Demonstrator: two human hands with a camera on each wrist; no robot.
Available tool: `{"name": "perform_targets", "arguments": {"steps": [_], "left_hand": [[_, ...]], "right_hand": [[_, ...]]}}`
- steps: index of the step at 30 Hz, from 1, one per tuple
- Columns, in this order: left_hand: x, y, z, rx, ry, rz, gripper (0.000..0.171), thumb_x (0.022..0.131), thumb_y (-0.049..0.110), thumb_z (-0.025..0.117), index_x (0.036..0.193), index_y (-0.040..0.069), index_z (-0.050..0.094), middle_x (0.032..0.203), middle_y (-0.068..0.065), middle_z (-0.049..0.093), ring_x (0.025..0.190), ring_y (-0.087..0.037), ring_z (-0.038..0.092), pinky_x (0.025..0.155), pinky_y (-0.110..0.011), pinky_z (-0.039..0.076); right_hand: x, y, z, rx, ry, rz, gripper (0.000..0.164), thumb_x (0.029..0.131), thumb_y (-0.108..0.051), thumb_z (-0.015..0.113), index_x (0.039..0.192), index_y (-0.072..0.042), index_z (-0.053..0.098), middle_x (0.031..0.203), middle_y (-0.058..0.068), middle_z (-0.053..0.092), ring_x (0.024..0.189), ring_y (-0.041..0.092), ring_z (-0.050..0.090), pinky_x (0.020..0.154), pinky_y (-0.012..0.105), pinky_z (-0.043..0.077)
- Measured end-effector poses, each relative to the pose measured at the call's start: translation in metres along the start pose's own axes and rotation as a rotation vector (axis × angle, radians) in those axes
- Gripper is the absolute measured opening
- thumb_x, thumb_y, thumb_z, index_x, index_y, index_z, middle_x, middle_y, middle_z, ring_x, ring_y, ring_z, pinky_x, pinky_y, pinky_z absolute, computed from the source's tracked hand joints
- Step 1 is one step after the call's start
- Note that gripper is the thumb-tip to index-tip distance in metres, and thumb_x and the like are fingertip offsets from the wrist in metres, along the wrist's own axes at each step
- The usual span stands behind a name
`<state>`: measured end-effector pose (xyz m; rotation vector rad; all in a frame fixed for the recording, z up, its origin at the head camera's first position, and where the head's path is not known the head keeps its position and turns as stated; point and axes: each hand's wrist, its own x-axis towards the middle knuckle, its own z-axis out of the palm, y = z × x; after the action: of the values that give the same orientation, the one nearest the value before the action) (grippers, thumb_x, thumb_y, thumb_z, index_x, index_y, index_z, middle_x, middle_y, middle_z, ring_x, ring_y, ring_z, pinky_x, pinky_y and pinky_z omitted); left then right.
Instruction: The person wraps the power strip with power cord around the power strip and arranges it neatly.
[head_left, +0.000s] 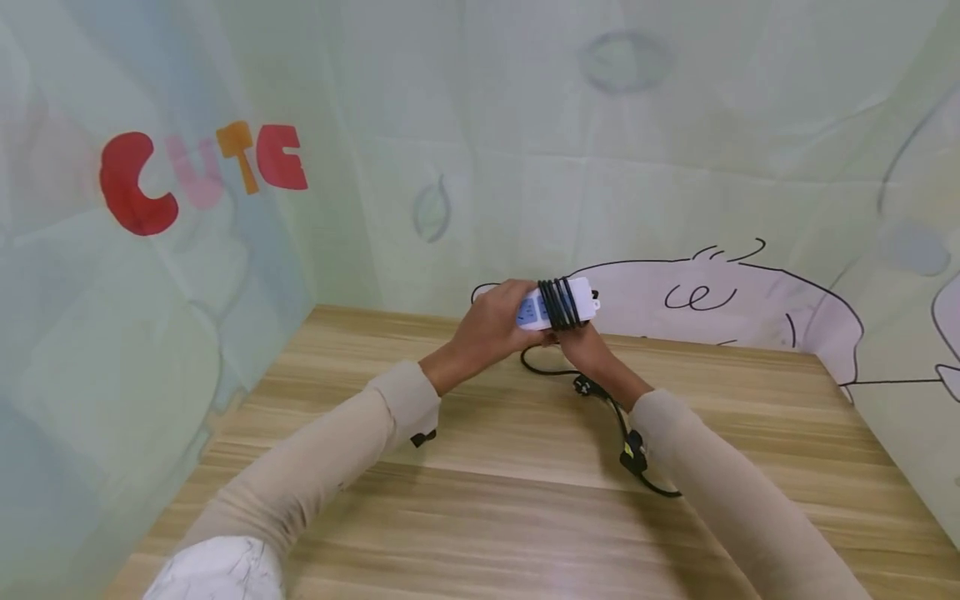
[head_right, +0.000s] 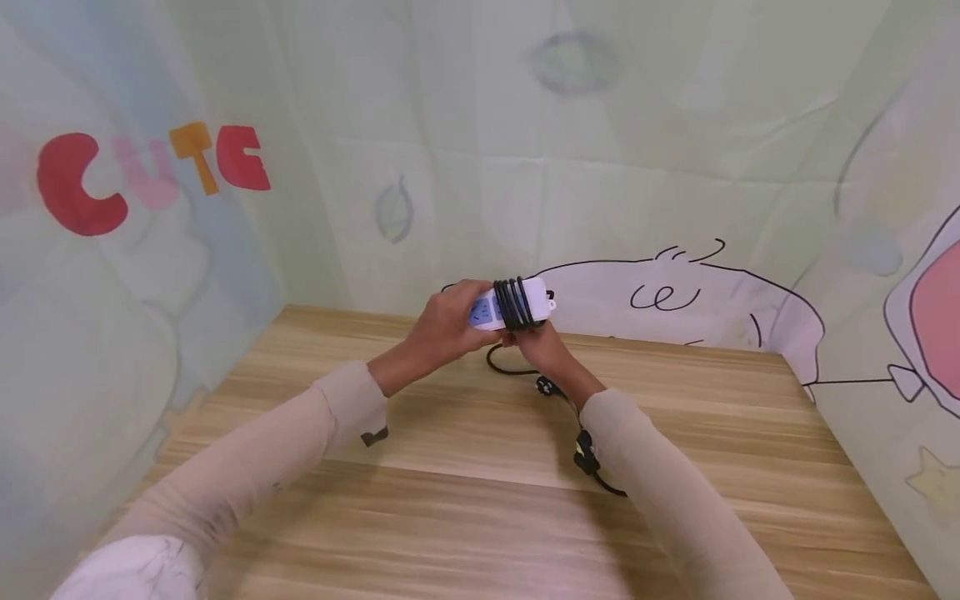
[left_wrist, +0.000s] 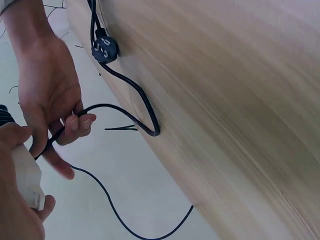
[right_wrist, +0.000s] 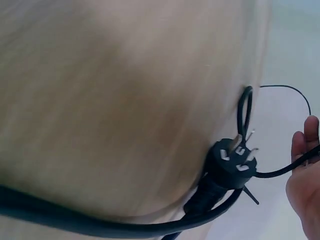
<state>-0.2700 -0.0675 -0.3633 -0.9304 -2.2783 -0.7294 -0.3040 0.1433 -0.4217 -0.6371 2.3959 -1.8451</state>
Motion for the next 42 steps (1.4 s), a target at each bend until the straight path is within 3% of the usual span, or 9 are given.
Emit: {"name": "perform_targets", "arguments": {"steps": [4, 10, 17, 21, 28, 31, 34, 42], "left_hand": [[0.003, -0.002, -0.002, 0.039, -0.017, -0.034, 0.065, 0.083, 0.016, 0.099, 0.135, -0.008, 0.068, 0.125, -0.025, 0.079, 0.102, -0.034, 0.078, 0.09, -0.048, 0.066], [0.008, -0.005, -0.007, 0.051, -0.047, -0.1, 0.062, 0.09, 0.015, 0.095, 0.139, -0.009, 0.065, 0.127, -0.025, 0.077, 0.103, -0.034, 0.076, 0.09, -0.045, 0.067], [0.01, -0.014, -0.009, 0.055, -0.036, -0.17, 0.062, 0.09, 0.016, 0.095, 0.139, -0.007, 0.065, 0.128, -0.024, 0.077, 0.102, -0.035, 0.078, 0.089, -0.045, 0.067], [0.01, -0.017, -0.008, 0.047, -0.03, -0.194, 0.061, 0.089, 0.018, 0.094, 0.138, -0.006, 0.066, 0.126, -0.023, 0.077, 0.1, -0.035, 0.077, 0.087, -0.045, 0.067], [0.007, -0.018, -0.007, 0.046, -0.007, -0.218, 0.061, 0.088, 0.018, 0.095, 0.136, -0.006, 0.067, 0.121, -0.023, 0.077, 0.097, -0.036, 0.077, 0.085, -0.047, 0.066], [0.006, -0.021, -0.008, 0.057, -0.012, -0.249, 0.062, 0.088, 0.02, 0.095, 0.136, -0.006, 0.067, 0.122, -0.023, 0.077, 0.097, -0.037, 0.077, 0.086, -0.048, 0.066], [0.005, -0.027, -0.01, 0.068, -0.024, -0.298, 0.063, 0.088, 0.02, 0.095, 0.137, -0.005, 0.066, 0.123, -0.024, 0.077, 0.098, -0.038, 0.077, 0.088, -0.05, 0.066], [0.0, -0.041, -0.011, 0.089, -0.068, -0.407, 0.059, 0.089, 0.023, 0.093, 0.134, -0.005, 0.066, 0.116, -0.023, 0.076, 0.095, -0.039, 0.076, 0.086, -0.053, 0.064]], "right_hand": [[-0.002, 0.005, 0.002, -0.122, -0.028, -0.025, 0.029, 0.119, -0.013, 0.047, 0.115, 0.01, 0.066, 0.086, 0.009, 0.068, 0.083, 0.013, 0.064, 0.09, 0.032, 0.053], [-0.007, 0.01, -0.003, -0.251, -0.126, -0.031, 0.042, 0.123, -0.02, 0.04, 0.131, 0.008, 0.071, 0.119, 0.028, 0.075, 0.092, 0.019, 0.07, 0.096, 0.038, 0.057], [-0.005, 0.004, -0.008, -0.384, -0.153, 0.036, 0.042, 0.123, -0.026, 0.043, 0.124, 0.0, 0.076, 0.098, 0.015, 0.081, 0.101, 0.027, 0.078, 0.106, 0.053, 0.057], [-0.004, 0.001, -0.01, -0.385, -0.168, 0.072, 0.041, 0.123, -0.026, 0.045, 0.121, 0.001, 0.076, 0.105, 0.017, 0.084, 0.111, 0.035, 0.081, 0.114, 0.059, 0.056], [-0.002, 0.005, -0.016, -0.362, -0.223, 0.107, 0.043, 0.123, -0.03, 0.046, 0.124, 0.001, 0.076, 0.114, 0.02, 0.084, 0.117, 0.037, 0.079, 0.117, 0.058, 0.055], [-0.003, 0.004, -0.017, -0.402, -0.226, 0.09, 0.042, 0.123, -0.032, 0.046, 0.123, -0.001, 0.075, 0.104, 0.019, 0.081, 0.103, 0.032, 0.077, 0.099, 0.047, 0.058], [-0.003, 0.001, -0.017, -0.483, -0.196, 0.028, 0.038, 0.122, -0.031, 0.048, 0.119, -0.003, 0.073, 0.091, 0.014, 0.071, 0.085, 0.024, 0.065, 0.08, 0.037, 0.05], [-0.004, -0.022, -0.01, -0.671, -0.179, -0.181, 0.027, 0.12, -0.024, 0.054, 0.111, -0.003, 0.068, 0.085, 0.003, 0.06, 0.078, 0.018, 0.055, 0.077, 0.038, 0.046]]}}
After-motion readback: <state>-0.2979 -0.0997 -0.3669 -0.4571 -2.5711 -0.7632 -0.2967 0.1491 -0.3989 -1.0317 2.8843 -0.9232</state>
